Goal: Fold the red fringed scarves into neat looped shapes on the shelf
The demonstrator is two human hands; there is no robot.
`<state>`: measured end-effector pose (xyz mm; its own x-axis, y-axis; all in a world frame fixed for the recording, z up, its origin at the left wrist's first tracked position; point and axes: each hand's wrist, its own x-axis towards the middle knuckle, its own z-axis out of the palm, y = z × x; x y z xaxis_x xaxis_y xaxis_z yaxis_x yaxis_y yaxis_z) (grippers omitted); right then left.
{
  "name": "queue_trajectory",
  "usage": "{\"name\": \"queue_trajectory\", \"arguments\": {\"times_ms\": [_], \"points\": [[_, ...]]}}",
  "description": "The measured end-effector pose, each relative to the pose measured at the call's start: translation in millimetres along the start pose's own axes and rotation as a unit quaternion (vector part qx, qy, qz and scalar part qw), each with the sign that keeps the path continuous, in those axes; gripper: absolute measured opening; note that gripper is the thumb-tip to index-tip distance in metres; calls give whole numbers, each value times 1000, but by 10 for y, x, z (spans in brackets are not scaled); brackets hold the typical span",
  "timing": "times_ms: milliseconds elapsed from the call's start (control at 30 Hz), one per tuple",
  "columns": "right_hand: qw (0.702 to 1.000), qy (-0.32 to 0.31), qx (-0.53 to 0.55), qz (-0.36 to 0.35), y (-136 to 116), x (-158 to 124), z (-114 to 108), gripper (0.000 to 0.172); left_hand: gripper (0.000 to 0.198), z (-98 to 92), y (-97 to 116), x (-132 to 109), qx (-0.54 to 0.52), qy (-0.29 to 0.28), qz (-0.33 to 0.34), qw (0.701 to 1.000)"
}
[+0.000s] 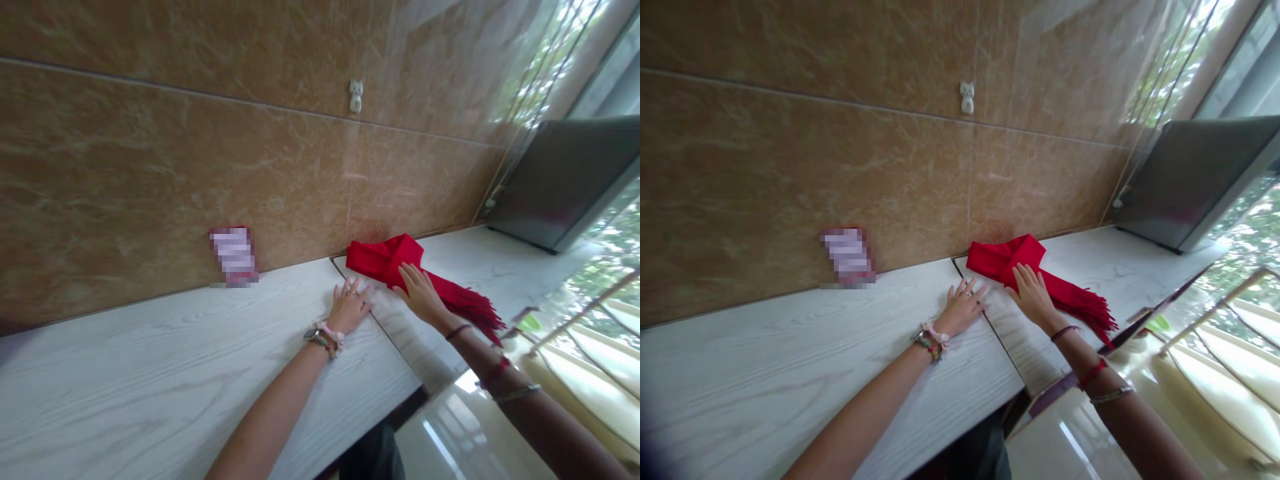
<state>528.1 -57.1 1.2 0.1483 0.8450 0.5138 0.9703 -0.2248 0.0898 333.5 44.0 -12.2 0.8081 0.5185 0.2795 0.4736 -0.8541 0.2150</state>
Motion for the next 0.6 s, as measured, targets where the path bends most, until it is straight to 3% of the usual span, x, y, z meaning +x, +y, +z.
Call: {"name": "queue_trajectory", "arguments": {"times_ms": [167, 300, 433, 600], "points": [[995, -40, 47, -73, -846, 333, 90, 48, 45, -353, -876, -766, 52, 26, -106, 993], [994, -66, 43, -80, -1077, 411, 184, 44, 38, -472, -1230, -1076, 76, 59, -159, 983], [996, -55, 22, -65, -820, 406, 195, 42, 33, -459, -1174, -861, 68, 69, -126, 987], [999, -25, -24, -37, -192, 323, 119, 42, 32, -390, -813, -175, 40, 79, -41, 995]]}}
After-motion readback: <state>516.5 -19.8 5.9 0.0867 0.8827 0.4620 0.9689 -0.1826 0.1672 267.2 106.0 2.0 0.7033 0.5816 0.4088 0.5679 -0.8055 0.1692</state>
